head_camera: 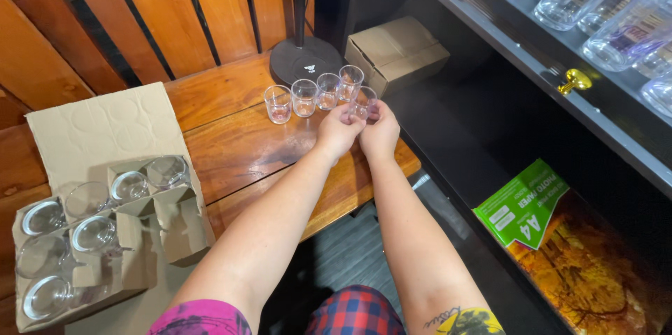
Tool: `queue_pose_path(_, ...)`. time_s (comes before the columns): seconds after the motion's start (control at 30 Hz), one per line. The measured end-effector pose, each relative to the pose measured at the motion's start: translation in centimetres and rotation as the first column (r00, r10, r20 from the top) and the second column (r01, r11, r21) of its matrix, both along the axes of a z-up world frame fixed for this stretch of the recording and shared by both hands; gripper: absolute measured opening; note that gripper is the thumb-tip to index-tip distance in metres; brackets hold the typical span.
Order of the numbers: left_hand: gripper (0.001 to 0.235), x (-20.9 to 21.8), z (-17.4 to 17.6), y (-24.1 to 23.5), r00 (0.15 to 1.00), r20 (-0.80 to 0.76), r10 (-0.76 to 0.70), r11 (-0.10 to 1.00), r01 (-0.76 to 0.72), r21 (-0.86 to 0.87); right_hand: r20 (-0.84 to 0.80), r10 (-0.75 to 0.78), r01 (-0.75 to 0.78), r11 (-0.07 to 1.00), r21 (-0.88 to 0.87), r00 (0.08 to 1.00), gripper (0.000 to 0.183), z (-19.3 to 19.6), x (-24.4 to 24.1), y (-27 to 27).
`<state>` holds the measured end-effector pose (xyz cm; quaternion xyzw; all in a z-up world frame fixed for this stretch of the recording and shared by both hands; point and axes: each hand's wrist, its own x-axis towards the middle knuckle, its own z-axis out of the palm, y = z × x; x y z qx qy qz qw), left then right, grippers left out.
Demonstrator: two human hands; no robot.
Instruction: The person opens a cardboard box containing small clear glasses and removes them one by one. They place the glasses in a neat arrangement on the wooden bench next to the box.
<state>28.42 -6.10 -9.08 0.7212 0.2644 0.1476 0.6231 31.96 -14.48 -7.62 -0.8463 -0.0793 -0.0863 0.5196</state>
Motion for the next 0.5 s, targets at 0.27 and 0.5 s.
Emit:
queue_pose_path(0.27,0.062,0.0,0.3,0.3,0.997,-0.039,-0.065,0.997,0.066,0.033,0.056,-0.002,0.005,0.999,-0.047,0.998,0.058,-1.8,1.4,-0.1)
queue_pose_path(0.5,0.067,0.3,0.2,0.4,0.993,-0.072,-0.097,0.991,0.103,0.08,0.052,0.013,-0.009,0.997,-0.079,0.999,0.062,-2.2,1.8,-0.1)
